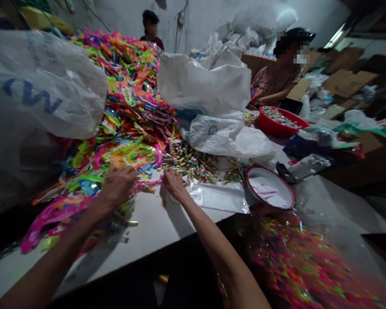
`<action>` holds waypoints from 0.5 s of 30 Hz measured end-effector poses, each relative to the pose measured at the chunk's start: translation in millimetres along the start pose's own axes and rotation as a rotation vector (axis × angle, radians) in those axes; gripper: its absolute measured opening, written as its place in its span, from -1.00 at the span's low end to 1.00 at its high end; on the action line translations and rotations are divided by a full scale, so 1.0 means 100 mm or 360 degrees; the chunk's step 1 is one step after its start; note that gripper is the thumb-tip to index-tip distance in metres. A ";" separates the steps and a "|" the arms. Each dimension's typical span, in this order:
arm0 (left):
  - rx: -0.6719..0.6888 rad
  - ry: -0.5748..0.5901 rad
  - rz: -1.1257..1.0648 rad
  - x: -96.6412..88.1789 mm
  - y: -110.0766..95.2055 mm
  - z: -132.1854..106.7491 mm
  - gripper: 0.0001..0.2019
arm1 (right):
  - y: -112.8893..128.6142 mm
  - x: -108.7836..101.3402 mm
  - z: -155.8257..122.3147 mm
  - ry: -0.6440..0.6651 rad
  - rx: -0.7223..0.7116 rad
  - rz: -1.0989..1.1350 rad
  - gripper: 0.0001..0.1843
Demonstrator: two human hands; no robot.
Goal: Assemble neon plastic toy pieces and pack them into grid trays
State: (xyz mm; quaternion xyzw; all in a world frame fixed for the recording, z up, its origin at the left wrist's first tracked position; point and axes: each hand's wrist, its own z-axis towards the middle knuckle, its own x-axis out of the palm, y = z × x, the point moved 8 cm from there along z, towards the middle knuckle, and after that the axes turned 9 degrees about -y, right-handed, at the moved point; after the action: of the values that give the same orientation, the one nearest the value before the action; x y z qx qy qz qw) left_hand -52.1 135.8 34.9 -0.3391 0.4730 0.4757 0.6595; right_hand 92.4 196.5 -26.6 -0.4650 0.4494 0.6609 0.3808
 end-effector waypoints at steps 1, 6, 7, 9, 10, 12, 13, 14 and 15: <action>0.0042 0.0017 -0.0047 0.17 -0.15 0.10 -0.87 | 0.02 0.02 0.00 -0.0007 -0.0009 -0.0005 -0.80; 0.0147 -0.0110 -0.0214 0.77 -0.49 0.26 -0.84 | -0.05 -0.03 -0.07 -0.0038 0.0010 0.0074 -0.78; 0.0164 -0.0134 -0.0247 0.82 -0.50 0.25 -0.84 | -0.10 -0.05 -0.09 -0.0036 0.0036 0.0136 -0.78; 0.0214 -0.0132 -0.0291 0.86 -0.53 0.21 -0.84 | -0.18 -0.06 -0.12 -0.0002 0.0069 0.0284 -0.76; 0.0242 -0.0111 -0.0295 0.85 -0.54 0.19 -0.83 | -0.20 -0.06 -0.13 0.0027 0.0059 0.0360 -0.77; 0.0278 -0.0084 -0.0293 0.80 -0.59 0.18 -0.85 | -0.22 -0.06 -0.16 0.0057 0.0042 0.0542 -0.79; 0.0280 -0.0090 -0.0290 0.74 -0.61 0.19 -0.87 | -0.23 -0.07 -0.18 0.0044 0.0066 0.0675 -0.81; 0.0274 -0.0100 -0.0286 0.69 -0.62 0.20 -0.90 | -0.26 -0.09 -0.20 0.0020 0.0129 0.0855 -0.82; 0.0260 -0.0114 -0.0279 0.63 -0.64 0.22 -0.90 | -0.29 -0.10 -0.23 0.0004 0.0225 0.1080 -0.81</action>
State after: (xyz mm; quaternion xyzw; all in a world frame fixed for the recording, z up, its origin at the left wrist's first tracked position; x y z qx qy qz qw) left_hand 20.9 154.3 -17.8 -0.3071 0.4547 0.3880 0.7405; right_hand 127.8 183.0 -27.1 -0.2624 0.6235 0.7166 0.1701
